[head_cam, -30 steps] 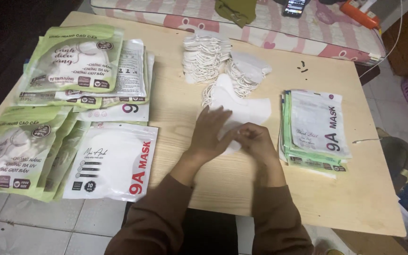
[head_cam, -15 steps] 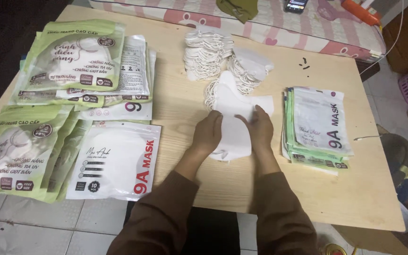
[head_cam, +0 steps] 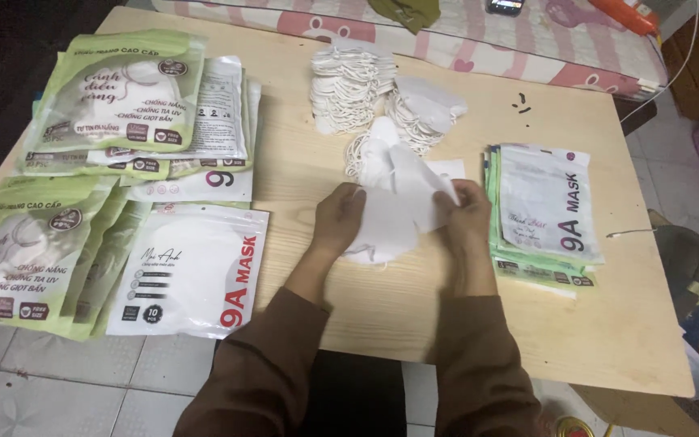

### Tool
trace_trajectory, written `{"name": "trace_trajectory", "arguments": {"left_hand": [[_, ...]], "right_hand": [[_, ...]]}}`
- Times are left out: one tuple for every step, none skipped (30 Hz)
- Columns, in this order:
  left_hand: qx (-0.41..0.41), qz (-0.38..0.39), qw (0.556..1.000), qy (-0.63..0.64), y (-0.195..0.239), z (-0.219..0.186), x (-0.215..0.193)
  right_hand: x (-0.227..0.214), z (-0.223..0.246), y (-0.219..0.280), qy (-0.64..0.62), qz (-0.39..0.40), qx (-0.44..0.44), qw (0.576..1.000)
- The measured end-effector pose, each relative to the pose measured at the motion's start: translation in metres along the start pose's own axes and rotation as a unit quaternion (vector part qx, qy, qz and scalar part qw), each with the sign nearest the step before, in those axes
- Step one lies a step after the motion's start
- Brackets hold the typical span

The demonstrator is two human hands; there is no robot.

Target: Manually packaging individual face masks into plastic bags at a workstation.

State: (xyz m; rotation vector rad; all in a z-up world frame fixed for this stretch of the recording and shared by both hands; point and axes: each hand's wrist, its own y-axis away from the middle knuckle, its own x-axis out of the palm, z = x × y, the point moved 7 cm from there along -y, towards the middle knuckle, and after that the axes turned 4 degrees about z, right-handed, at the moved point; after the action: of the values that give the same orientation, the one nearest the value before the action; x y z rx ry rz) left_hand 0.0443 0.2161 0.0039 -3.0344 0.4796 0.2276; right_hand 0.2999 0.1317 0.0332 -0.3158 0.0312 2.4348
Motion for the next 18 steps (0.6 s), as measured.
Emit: {"name": "trace_trajectory", "arguments": {"left_hand": [[0.001, 0.001, 1.0, -0.001, -0.001, 0.001, 0.0], [-0.001, -0.001, 1.0, -0.015, 0.0, 0.004, -0.002], [-0.002, -0.003, 1.0, -0.03, 0.0, 0.006, -0.003], [-0.001, -0.003, 0.999, -0.032, 0.0, 0.006, -0.003], [-0.011, 0.004, 0.999, -0.049, 0.0, 0.007, -0.002], [-0.023, 0.013, 0.997, -0.067, 0.001, 0.009, 0.0], [-0.023, 0.013, 0.997, -0.069, 0.0, 0.009, -0.001], [-0.032, 0.044, 0.998, -0.034, -0.001, 0.01, 0.004], [-0.042, 0.074, 0.996, 0.0, -0.002, 0.011, 0.008], [-0.043, 0.074, 0.996, 0.0, -0.005, 0.018, 0.011], [-0.052, 0.108, 0.992, 0.046, -0.008, 0.026, 0.018], [-0.063, 0.141, 0.984, 0.091, -0.008, 0.034, 0.025], [-0.066, 0.141, 0.984, 0.091, -0.005, 0.04, 0.026], [-0.074, 0.159, 0.973, 0.151, -0.004, 0.044, 0.03], [-0.081, 0.177, 0.958, 0.211, -0.002, 0.048, 0.033], [-0.081, 0.177, 0.958, 0.211, 0.003, 0.031, 0.029], [-0.084, 0.179, 0.961, 0.195, 0.008, 0.014, 0.025], [-0.089, 0.182, 0.963, 0.178, 0.013, -0.002, 0.022]], "right_hand": [[-0.007, 0.007, 0.0, -0.001, -0.001, 0.0, 1.0], [-0.012, 0.018, 0.002, -0.064, 0.017, -0.038, 0.997], [-0.017, 0.029, 0.004, -0.126, 0.034, -0.076, 0.989], [-0.026, 0.033, 0.006, -0.128, 0.034, -0.076, 0.988], [-0.03, 0.035, 0.008, -0.186, 0.057, -0.058, 0.979], [-0.035, 0.037, 0.012, -0.244, 0.08, -0.038, 0.966], [-0.039, 0.028, 0.008, -0.245, 0.079, -0.037, 0.966], [-0.038, 0.027, 0.006, -0.246, 0.123, -0.081, 0.958], [-0.037, 0.026, 0.004, -0.246, 0.166, -0.124, 0.947], [-0.03, 0.036, 0.011, -0.246, 0.166, -0.123, 0.947], [-0.014, 0.043, 0.02, -0.215, 0.214, -0.094, 0.948], [0.002, 0.049, 0.031, -0.183, 0.262, -0.063, 0.945], [0.007, 0.052, 0.036, -0.184, 0.262, -0.061, 0.945], [0.017, 0.054, 0.04, -0.123, 0.282, -0.045, 0.95], [0.025, 0.055, 0.044, -0.063, 0.301, -0.029, 0.951], [0.031, 0.041, 0.039, -0.062, 0.302, -0.03, 0.951], [0.038, 0.025, 0.034, -0.032, 0.309, -0.026, 0.95], [0.044, 0.008, 0.03, -0.002, 0.317, -0.021, 0.948]]}}
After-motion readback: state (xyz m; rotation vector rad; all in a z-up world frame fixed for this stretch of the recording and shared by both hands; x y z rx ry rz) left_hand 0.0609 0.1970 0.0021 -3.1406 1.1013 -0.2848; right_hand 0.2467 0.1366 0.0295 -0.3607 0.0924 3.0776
